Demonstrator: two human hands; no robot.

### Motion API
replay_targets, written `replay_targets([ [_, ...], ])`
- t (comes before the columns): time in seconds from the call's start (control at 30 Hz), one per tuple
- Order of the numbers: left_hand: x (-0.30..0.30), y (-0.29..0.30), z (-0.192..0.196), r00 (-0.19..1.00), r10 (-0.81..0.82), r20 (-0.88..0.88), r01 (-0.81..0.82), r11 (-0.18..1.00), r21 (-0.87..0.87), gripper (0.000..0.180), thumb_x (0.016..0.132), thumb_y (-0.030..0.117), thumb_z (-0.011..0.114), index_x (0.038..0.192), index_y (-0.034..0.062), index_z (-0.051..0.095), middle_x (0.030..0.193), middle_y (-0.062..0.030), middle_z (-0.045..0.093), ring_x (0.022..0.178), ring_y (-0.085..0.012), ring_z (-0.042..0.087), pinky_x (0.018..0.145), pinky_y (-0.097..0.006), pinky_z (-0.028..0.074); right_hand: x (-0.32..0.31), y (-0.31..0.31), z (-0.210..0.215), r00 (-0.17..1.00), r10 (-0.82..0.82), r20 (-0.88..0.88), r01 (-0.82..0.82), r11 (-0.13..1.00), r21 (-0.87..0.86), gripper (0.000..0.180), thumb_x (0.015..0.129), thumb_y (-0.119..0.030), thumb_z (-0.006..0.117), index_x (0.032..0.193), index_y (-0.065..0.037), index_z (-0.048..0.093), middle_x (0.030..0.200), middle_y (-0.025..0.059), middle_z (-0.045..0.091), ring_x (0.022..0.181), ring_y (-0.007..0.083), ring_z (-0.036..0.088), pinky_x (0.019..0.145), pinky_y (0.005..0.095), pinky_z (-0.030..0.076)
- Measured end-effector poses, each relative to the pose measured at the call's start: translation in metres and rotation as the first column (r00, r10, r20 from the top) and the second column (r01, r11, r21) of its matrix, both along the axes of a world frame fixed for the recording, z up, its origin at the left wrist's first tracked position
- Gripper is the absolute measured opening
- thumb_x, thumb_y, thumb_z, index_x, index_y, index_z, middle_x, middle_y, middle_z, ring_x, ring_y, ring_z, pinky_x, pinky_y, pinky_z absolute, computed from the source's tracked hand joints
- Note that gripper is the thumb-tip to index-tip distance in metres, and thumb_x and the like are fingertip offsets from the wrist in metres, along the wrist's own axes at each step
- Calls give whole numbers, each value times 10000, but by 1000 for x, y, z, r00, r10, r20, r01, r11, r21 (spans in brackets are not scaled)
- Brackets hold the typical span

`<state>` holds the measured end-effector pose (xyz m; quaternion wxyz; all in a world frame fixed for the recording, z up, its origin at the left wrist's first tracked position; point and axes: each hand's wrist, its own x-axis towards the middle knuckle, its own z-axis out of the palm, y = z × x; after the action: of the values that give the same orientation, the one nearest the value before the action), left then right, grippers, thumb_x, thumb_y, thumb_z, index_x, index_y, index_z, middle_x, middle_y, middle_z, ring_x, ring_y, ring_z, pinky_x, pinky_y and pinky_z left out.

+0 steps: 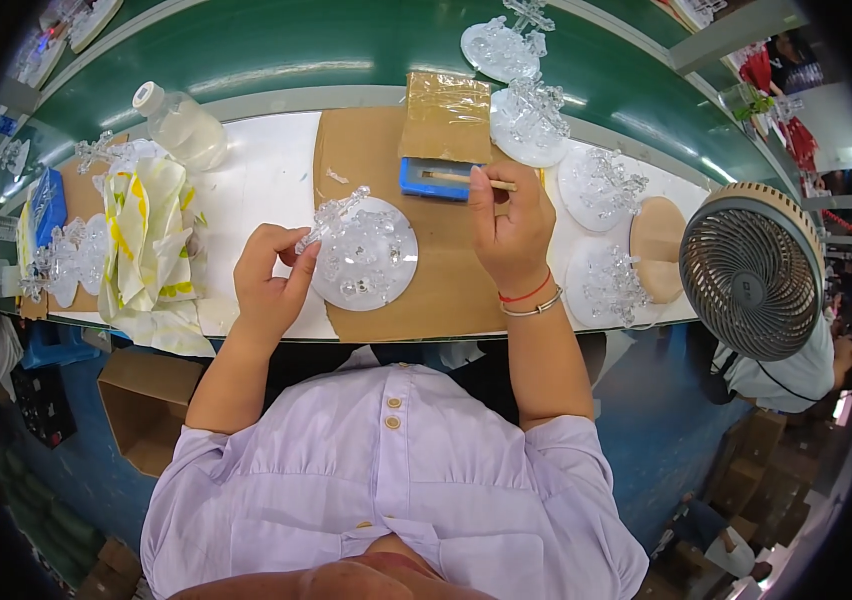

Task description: Assembling clear plastic decorative light fixtures by applying adhesive and joining components.

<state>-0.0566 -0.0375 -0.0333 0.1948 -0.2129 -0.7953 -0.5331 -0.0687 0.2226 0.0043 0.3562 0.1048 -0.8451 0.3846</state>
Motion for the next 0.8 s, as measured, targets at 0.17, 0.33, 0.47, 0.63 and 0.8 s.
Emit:
replay_targets([
  [0.17,-6,6,-7,1000,6,-9,-5,999,48,176,793,-32,713,949,-5,638,755,-62,560,618,-126,495,558,-239,419,1,-2,5,1000,-1,30,-1,998,56,94,886,-25,630,917,5,547,802,106,605,630,175,602,566,261,511],
  [0.33,-9,5,-16,996,30,-83,-24,997,68,223,762,-27,735,961,22,648,778,-85,616,601,-159,557,516,-249,450,-2,0,3,1000,9,28,-11,997,74,95,880,-21,631,916,5,548,796,106,606,623,184,601,562,262,510],
  [0.47,-9,2,-16,995,6,-96,1,997,73,216,786,-18,717,989,9,646,817,-89,616,651,-159,553,575,-249,457,-4,-1,1,999,31,27,-33,998,60,97,880,-25,633,917,7,549,794,109,606,620,186,601,562,264,509],
  [0.63,-12,3,-20,994,-15,-110,26,995,92,204,810,-15,695,1006,-4,639,852,-97,610,703,-165,557,632,-256,467,-2,1,0,1000,22,12,-22,998,62,68,917,-45,605,939,0,560,748,75,616,613,100,550,558,224,441],
  [0.8,-14,2,-24,992,-4,-123,17,994,105,217,771,1,735,976,6,668,864,-109,629,689,-181,589,592,-258,494,0,0,2,1000,5,13,-5,1000,25,67,921,-50,602,935,2,561,766,69,614,644,91,550,579,221,445],
])
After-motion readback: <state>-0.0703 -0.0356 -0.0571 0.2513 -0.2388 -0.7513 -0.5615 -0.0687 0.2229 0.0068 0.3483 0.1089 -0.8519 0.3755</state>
